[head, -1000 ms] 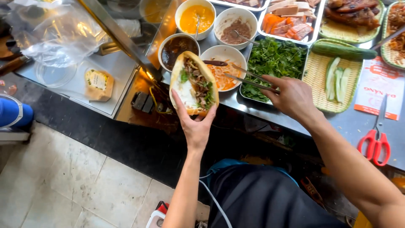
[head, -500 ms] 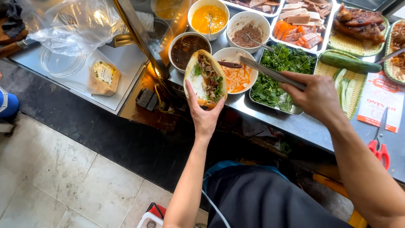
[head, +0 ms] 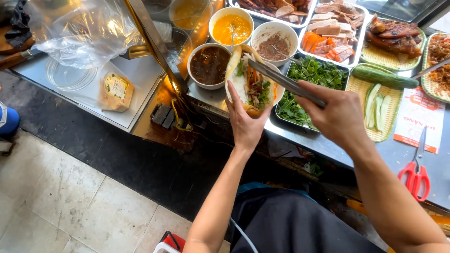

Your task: Assembling, toasting, and packaging a Banh Mi sandwich using various ingredients and tools.

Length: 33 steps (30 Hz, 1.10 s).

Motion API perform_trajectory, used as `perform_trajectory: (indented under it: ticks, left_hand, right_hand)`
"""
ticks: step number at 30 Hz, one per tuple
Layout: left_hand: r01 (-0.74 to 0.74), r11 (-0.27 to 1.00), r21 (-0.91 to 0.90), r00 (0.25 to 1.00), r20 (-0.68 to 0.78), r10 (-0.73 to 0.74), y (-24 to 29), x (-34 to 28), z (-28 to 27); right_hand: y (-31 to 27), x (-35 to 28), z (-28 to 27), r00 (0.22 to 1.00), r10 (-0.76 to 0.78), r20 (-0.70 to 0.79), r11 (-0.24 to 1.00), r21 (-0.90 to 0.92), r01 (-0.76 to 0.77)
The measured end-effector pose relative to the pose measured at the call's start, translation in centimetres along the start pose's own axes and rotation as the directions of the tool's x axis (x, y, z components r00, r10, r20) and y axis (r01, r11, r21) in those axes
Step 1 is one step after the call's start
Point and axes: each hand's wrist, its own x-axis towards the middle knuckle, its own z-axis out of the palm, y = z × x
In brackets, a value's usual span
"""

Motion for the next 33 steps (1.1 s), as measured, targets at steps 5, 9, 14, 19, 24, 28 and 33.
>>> perform_trajectory:
  ticks: [5,9,14,19,24,28,33]
  left_hand:
    - [0.020,1.000,-0.006,0.999,-0.026,-0.020,1.0,-0.5,-0.3]
    - [0.031,0.999,-0.014,0.999,-0.040,-0.032,0.3,0.0,-0.3]
    - [0.052,0.998,-0.028,0.997,-0.056,-0.053,-0.8,0.7,-1.0]
    - [0.042,0.999,-0.034,0.998,-0.050,-0.043,0.1,0.0,-1.8]
    - [0.046,0.996,-0.075,0.998,-0.037,-0.048,0.6,-0.7,-2.4]
    - [0.148,0.979,-0.137,0.989,0.024,-0.146,1.3,-1.6,-2.8]
    - [0.281,0.924,-0.260,0.959,0.110,-0.261,1.7,-2.1,-3.5]
  right_hand:
    - [0.4,-0.9,1.8,0.999,-0.029,-0.026,0.991,-0.128,0.025]
    - [0.4,-2.0,1.0,0.999,-0.023,-0.026,0.990,-0.138,0.019]
    - [-0.1,-3.9,-0.5,0.983,0.120,0.141,0.977,-0.191,-0.092]
    - [-0.8,-3.8,-0.1,0.988,0.128,0.090,0.988,-0.093,-0.119]
    - [-1.4,-3.1,0.1,0.987,0.131,0.093,0.989,-0.078,-0.124]
    - [0.2,-2.1,2.1,0.999,0.042,0.004,0.999,0.029,-0.042]
    - [0.9,-1.9,2.5,1.000,0.024,0.004,0.998,0.064,-0.024]
